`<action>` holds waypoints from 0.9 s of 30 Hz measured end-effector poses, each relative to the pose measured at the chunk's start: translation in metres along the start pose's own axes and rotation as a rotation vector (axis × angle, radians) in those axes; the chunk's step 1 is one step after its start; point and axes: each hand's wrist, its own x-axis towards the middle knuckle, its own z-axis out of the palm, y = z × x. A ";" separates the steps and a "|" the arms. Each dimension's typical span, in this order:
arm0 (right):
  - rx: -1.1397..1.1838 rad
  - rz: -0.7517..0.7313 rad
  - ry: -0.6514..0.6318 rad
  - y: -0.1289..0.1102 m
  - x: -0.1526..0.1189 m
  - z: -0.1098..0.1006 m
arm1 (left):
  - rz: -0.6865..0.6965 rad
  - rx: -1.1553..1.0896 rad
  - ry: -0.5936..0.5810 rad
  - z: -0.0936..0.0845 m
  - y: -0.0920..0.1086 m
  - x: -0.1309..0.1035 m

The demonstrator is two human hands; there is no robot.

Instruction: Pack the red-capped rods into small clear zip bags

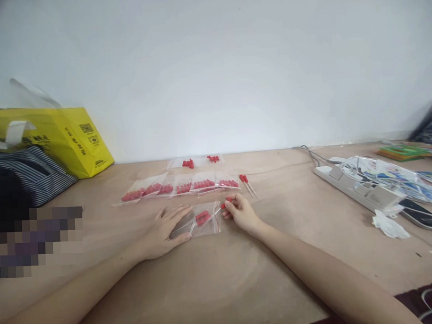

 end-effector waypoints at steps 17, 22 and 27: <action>-0.579 -0.218 -0.411 -0.003 0.003 0.005 | -0.001 -0.005 0.002 0.001 -0.001 0.001; -0.748 -0.256 -0.130 0.004 0.006 0.018 | 0.008 -0.005 0.010 0.002 -0.002 0.001; -0.811 -0.260 -0.071 -0.008 0.025 0.002 | 0.003 -0.014 0.003 0.002 -0.001 0.001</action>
